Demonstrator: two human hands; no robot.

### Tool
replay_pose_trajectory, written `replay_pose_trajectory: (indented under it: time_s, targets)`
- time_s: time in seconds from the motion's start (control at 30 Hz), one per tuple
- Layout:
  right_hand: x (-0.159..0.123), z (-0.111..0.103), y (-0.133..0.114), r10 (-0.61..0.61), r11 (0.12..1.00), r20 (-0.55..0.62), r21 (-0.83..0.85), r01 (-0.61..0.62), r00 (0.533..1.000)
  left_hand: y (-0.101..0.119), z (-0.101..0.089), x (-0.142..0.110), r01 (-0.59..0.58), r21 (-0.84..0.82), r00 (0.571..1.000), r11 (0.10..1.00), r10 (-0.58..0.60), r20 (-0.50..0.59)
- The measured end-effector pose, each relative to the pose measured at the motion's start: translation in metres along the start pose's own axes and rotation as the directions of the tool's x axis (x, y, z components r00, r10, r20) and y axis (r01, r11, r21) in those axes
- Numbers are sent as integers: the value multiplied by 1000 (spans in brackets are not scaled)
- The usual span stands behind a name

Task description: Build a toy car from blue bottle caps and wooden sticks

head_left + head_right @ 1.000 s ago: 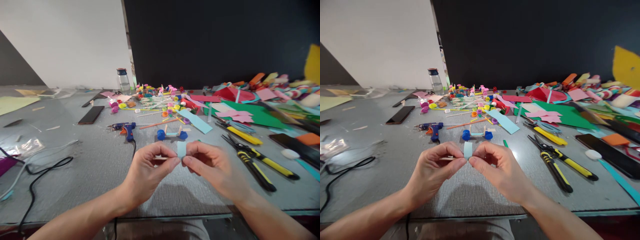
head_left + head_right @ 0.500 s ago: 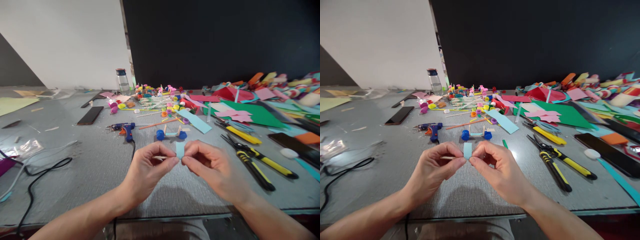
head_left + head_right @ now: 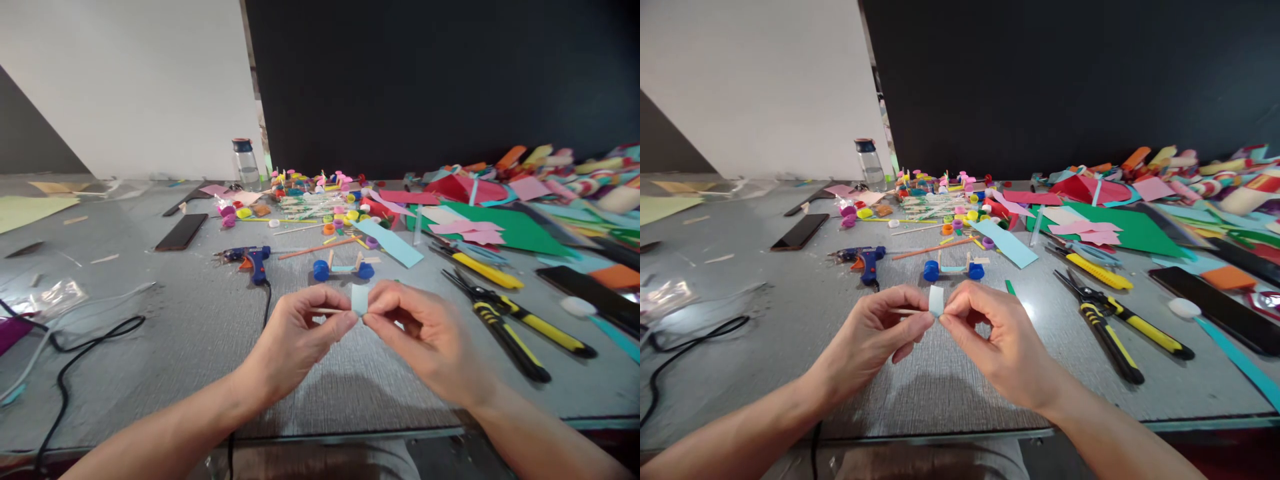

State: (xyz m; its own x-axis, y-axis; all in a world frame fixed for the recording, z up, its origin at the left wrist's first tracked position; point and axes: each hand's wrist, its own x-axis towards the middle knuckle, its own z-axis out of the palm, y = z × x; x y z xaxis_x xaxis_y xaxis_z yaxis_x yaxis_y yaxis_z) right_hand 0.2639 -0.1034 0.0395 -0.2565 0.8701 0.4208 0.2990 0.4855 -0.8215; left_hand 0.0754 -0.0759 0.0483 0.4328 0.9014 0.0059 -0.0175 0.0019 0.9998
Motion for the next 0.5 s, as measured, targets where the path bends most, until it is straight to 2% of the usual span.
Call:
replay_pose_trajectory:
  time_s: [0.27, 0.5]
  targets:
    - [2, 3, 2, 107, 990, 5, 92, -107, 994, -5, 1, -1, -137, 60, 987, 989, 141, -74]
    - [2, 3, 1, 141, 983, 19, 113, -142, 990, -8, 5, -2, -200, 93, 976, 975, 207, -73]
